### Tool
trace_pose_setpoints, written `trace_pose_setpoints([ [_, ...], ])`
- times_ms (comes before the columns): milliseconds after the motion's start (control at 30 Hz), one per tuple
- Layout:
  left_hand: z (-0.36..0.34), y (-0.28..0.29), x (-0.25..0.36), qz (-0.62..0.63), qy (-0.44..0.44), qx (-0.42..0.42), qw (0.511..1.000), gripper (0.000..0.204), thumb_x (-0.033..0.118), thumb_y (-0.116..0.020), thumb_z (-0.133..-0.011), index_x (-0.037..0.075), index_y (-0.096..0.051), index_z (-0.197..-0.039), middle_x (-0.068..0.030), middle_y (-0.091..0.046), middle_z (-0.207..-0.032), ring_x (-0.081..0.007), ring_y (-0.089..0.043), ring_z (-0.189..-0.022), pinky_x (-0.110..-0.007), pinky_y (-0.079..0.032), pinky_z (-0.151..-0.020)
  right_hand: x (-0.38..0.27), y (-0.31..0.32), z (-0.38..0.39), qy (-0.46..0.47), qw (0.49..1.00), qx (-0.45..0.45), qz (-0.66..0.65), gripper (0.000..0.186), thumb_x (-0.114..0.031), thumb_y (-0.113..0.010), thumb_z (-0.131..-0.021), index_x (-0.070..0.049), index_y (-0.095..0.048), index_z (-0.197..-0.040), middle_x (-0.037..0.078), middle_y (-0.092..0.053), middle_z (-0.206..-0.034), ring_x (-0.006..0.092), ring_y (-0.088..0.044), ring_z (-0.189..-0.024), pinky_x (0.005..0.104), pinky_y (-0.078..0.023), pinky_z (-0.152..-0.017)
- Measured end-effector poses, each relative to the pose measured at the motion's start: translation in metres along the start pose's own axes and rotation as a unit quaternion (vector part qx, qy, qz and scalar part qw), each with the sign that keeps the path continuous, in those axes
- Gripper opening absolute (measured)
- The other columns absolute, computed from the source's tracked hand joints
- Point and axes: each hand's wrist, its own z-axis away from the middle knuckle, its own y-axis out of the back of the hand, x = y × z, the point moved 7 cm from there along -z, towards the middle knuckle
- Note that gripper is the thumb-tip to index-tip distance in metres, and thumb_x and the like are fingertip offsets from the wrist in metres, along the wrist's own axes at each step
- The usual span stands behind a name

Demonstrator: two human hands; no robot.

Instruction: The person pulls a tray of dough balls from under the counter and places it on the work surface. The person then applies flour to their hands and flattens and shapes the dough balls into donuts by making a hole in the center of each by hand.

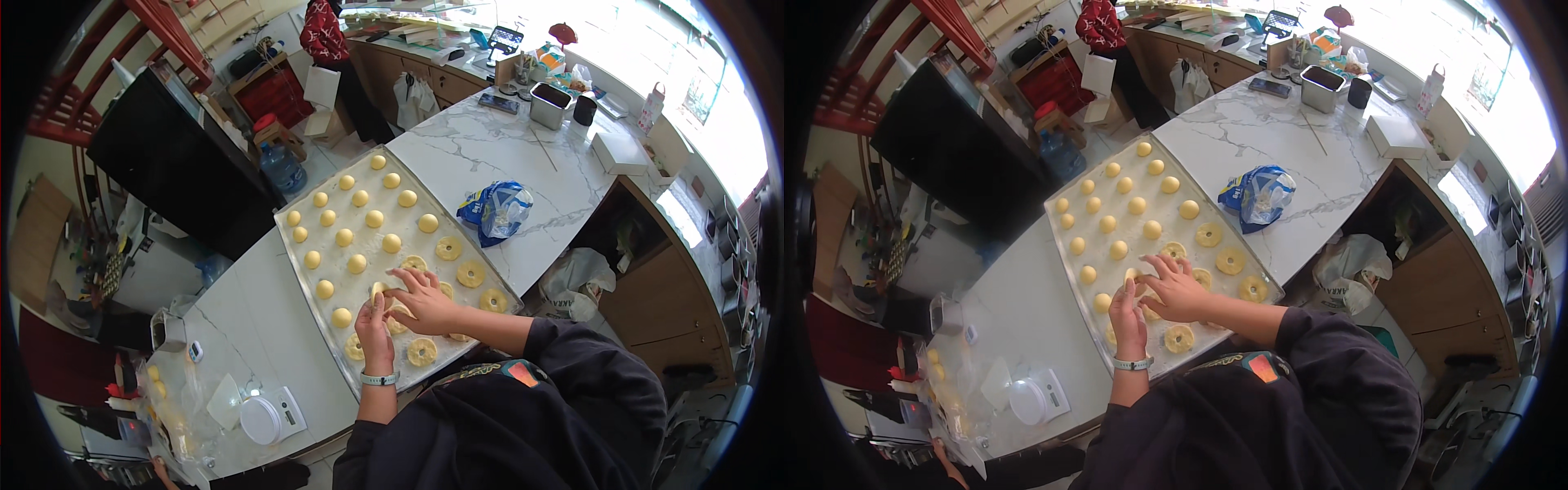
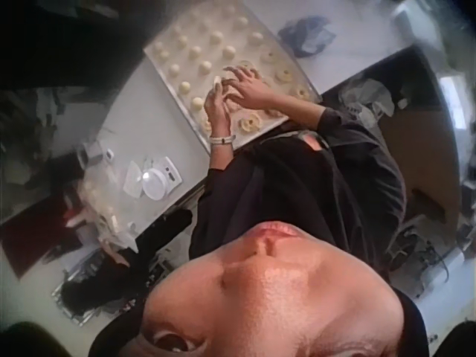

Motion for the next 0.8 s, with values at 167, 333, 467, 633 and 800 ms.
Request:
trace_pose_setpoints([
  [167,-0.005,-0.007,-0.003,0.01,0.027,-0.052,0.998,0.024,0.02,-0.061,-0.087,0.001,-0.06,-0.102,-0.0035,-0.062,-0.094,-0.01,-0.058,-0.084,-0.022,-0.044,-0.071,0.004,0.012,-0.004,0.062,0.995,0.058,-0.044,0.036,-0.02,-0.058,-0.084,-0.007,-0.048,-0.115,0.019,-0.038,-0.13,0.0353,-0.038,-0.121,0.0477,-0.031,-0.098],
  [333,-0.007,-0.01,-0.014,0.01,0.05,-0.085,0.995,0.023,0.012,-0.061,-0.086,-0.003,-0.057,-0.104,-0.0055,-0.062,-0.095,-0.01,-0.059,-0.086,-0.02,-0.047,-0.072,0.039,0.012,-0.015,-0.075,0.943,0.054,-0.321,0.03,-0.008,-0.061,-0.08,-0.003,-0.051,-0.109,0.014,-0.063,-0.094,0.0248,-0.063,-0.089,0.0318,-0.05,-0.075],
  [467,-0.005,-0.005,-0.005,0.013,-0.051,-0.021,0.998,0.027,0.003,-0.061,-0.084,-0.005,-0.054,-0.109,-0.0087,-0.062,-0.099,-0.0121,-0.059,-0.092,-0.023,-0.049,-0.077,0.033,0.025,-0.018,-0.074,0.968,0.006,-0.241,0.023,-0.007,-0.061,-0.078,-0.004,-0.061,-0.101,0.013,-0.064,-0.09,0.0246,-0.063,-0.085,0.0331,-0.05,-0.072],
  [633,-0.003,-0.006,-0.01,0.087,0.022,-0.053,0.995,0.031,0.0,-0.062,-0.082,-0.007,-0.052,-0.111,-0.0117,-0.062,-0.101,-0.0147,-0.061,-0.09,-0.024,-0.051,-0.077,0.022,0.028,-0.013,-0.033,0.97,0.052,-0.234,0.023,-0.01,-0.063,-0.078,-0.005,-0.064,-0.1,0.011,-0.065,-0.086,0.0228,-0.063,-0.078,0.032,-0.05,-0.07],
  [800,0.0,-0.001,-0.004,0.119,-0.009,-0.023,0.993,0.027,0.001,-0.063,-0.081,-0.006,-0.056,-0.107,-0.0117,-0.063,-0.097,-0.0162,-0.063,-0.086,-0.024,-0.052,-0.074,0.044,0.023,-0.013,-0.143,0.917,0.057,-0.368,0.023,-0.013,-0.064,-0.078,-0.007,-0.065,-0.1,0.008,-0.064,-0.084,0.017,-0.059,-0.073,0.0292,-0.049,-0.068],
])
